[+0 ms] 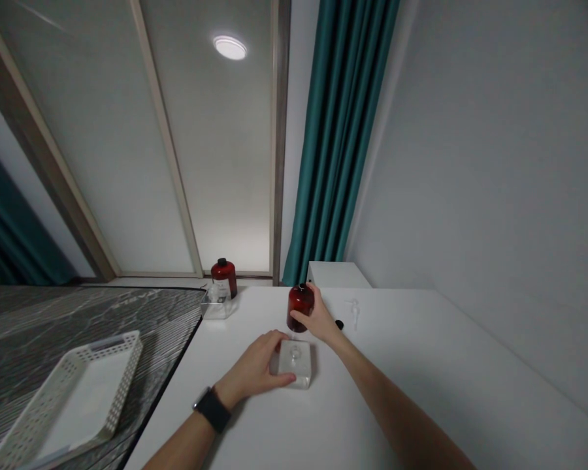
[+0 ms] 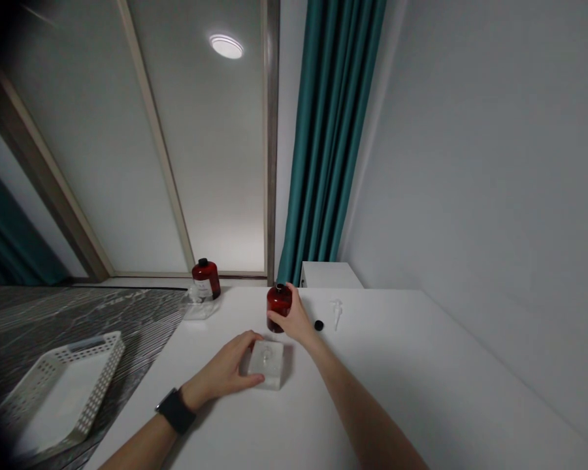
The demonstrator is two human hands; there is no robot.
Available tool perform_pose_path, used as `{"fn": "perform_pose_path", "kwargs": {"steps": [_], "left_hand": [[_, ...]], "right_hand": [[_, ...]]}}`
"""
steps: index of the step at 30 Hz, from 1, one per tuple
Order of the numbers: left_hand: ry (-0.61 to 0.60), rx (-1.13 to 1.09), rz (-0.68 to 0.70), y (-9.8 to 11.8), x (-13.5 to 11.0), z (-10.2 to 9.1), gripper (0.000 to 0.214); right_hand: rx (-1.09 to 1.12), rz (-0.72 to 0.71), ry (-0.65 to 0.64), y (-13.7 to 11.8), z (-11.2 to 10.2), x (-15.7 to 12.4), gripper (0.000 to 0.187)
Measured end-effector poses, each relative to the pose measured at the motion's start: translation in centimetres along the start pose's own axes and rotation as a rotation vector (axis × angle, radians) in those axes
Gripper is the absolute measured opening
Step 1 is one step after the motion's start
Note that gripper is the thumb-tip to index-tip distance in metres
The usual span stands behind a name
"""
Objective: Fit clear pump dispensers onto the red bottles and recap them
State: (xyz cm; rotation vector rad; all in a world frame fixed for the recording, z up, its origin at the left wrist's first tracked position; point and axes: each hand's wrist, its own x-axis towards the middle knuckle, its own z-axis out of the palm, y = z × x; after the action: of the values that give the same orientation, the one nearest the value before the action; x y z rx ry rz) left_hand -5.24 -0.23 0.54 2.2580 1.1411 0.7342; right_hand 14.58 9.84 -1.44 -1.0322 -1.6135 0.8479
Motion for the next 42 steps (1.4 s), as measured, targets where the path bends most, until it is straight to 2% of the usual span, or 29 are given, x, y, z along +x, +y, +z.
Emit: {"fn": "perform_pose_path", "kwargs": {"steps": [3, 6, 10, 15, 23, 30, 35, 42], "left_hand": [[0.003, -0.008, 0.006, -0.1, 0.0, 0.1, 0.050], [0.005, -0.008, 0.015, -0.2, 0.0, 0.1, 0.050], [0.010, -0.008, 0.020, -0.3, 0.0, 0.2, 0.050], [0.022, -0.016, 0.029, -0.2, 0.0, 0.2, 0.049], [0.016, -0.008, 0.021, -0.1, -0.1, 0.2, 0.049], [0.024, -0.012, 0.014, -0.1, 0.0, 0.3, 0.049], [0.029, -0.008, 0.016, -0.1, -0.1, 0.2, 0.049], [0.028, 0.011, -0.006, 0.0, 0.2, 0.6, 0.047]], "right_hand": [[0.069, -0.022, -0.053, 0.1, -0.8, -0.4, 0.073], [0.056, -0.050, -0.035, 0.1, -1.5, -0.7, 0.063], [-0.015, -0.094, -0.020, -0.2, -1.8, -0.9, 0.062], [-0.130, -0.087, 0.100, -0.8, -1.1, -0.6, 0.056], [-0.144, 0.032, 0.236, -1.4, 0.3, 0.0, 0.059], [-0.161, 0.081, 0.263, -1.1, 0.8, 0.3, 0.075], [-0.128, 0.053, 0.257, -0.5, 0.7, 0.3, 0.074], [0.013, 0.046, 0.274, 1.0, -1.5, -2.0, 0.047]]}}
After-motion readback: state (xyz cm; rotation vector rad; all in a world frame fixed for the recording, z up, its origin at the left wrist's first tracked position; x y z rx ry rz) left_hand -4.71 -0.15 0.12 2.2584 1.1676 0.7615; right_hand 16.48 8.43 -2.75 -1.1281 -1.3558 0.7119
